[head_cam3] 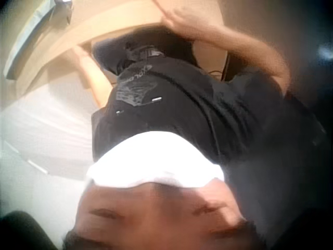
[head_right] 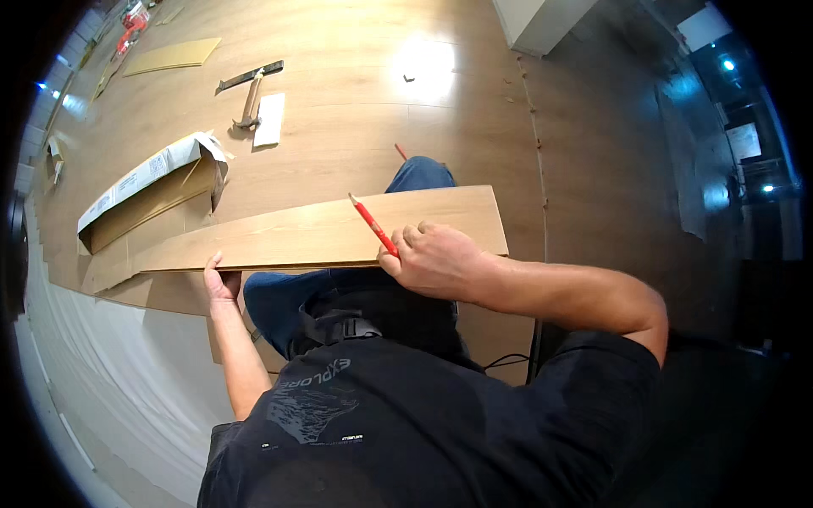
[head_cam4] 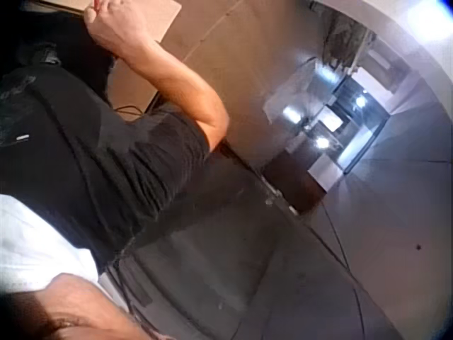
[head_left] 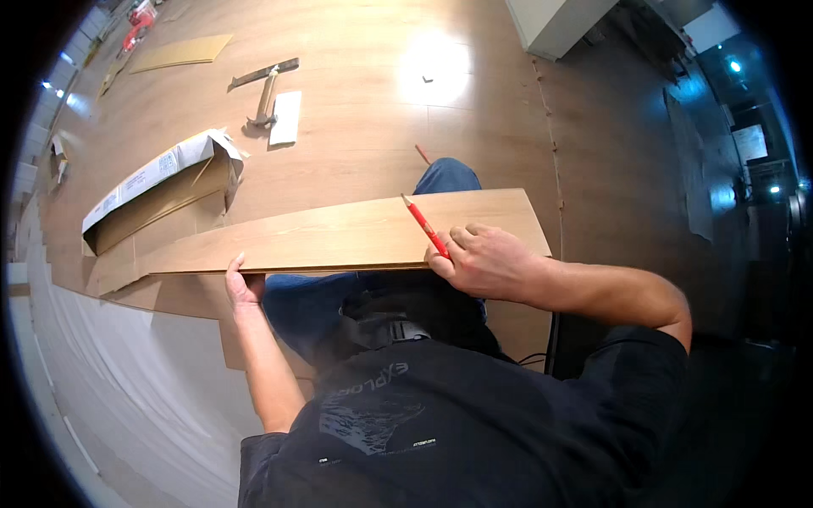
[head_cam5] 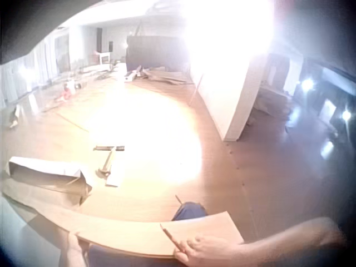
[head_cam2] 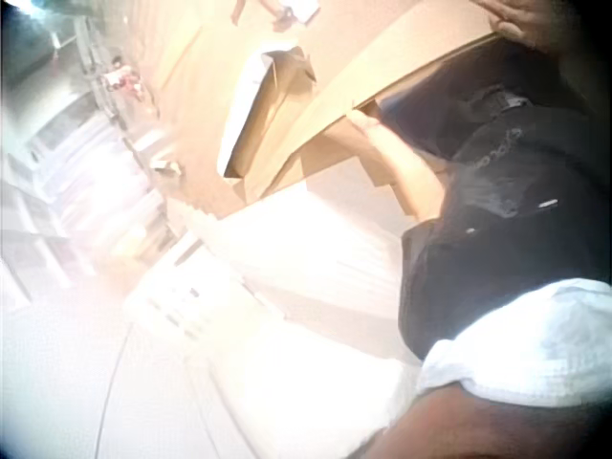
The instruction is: The person installs laminate flooring by tapping planks into place with a hammer and a wooden block, marking a plank with a pencil and a square, and positioning boards in a room under renovation.
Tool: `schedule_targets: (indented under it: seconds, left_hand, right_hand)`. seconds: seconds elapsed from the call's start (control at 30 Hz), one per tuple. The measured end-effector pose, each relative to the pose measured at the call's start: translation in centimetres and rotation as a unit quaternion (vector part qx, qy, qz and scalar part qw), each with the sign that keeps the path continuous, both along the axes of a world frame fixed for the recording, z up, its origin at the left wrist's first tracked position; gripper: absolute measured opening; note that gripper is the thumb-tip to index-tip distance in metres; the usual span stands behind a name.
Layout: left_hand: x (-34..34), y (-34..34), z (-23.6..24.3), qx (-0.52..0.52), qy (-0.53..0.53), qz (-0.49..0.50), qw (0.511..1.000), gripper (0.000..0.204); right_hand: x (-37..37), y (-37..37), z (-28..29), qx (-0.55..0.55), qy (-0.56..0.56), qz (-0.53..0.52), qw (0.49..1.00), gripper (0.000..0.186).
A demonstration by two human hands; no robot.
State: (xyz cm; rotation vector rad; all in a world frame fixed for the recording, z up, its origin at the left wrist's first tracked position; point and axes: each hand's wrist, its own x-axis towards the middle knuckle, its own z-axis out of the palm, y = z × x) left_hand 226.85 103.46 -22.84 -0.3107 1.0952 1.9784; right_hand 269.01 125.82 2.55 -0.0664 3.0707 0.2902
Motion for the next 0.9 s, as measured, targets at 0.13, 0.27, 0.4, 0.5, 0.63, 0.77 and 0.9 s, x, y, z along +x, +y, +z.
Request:
schedule_targets:
  seconds: [0.13, 0.27, 0.4, 0.5, 0.63, 0.77, 0.9]
  left_hand:
    - [2.0, -0.5, 0.2, 0.042, -0.031, 0.034, 0.998, 0.043]
    - [3.7, 2.4, 7.2, 0.089, 0.121, 0.076, 0.986, 0.041]
    - [-2.8, 5.7, 14.0, 0.1, 0.247, 0.091, 0.96, 0.046]
    - [-7.2, 5.3, 19.8, 0.14, 0.346, 0.115, 0.921, 0.048]
    - [-10.2, 4.3, 24.6, 0.246, 0.36, -0.017, 0.9, 0.051]
    - [-2.4, 11.3, 28.2, 0.19, 0.505, 0.119, 0.833, 0.054]
    - [-1.6, 11.8, 28.9, 0.19, 0.542, 0.135, 0.808, 0.057]
  right_hand:
    - [2.3, 3.5, -0.3, 0.023, 0.129, -0.011, 0.991, 0.012]
    - [5.1, 11.0, -0.7, 0.055, 0.337, -0.037, 0.939, 0.013]
    - [8.8, 18.4, -6.4, 0.019, 0.474, -0.144, 0.869, 0.034]
    - [13.8, 19.5, -17.5, -0.08, 0.489, -0.332, 0.803, 0.042]
    - [21.4, 13.5, -35.4, -0.263, 0.074, -0.651, 0.708, 0.05]
    - [27.4, 8.2, -49.6, -0.322, -0.057, -0.702, 0.633, 0.046]
    - [29.8, 8.2, -52.9, -0.309, -0.106, -0.76, 0.562, 0.034]
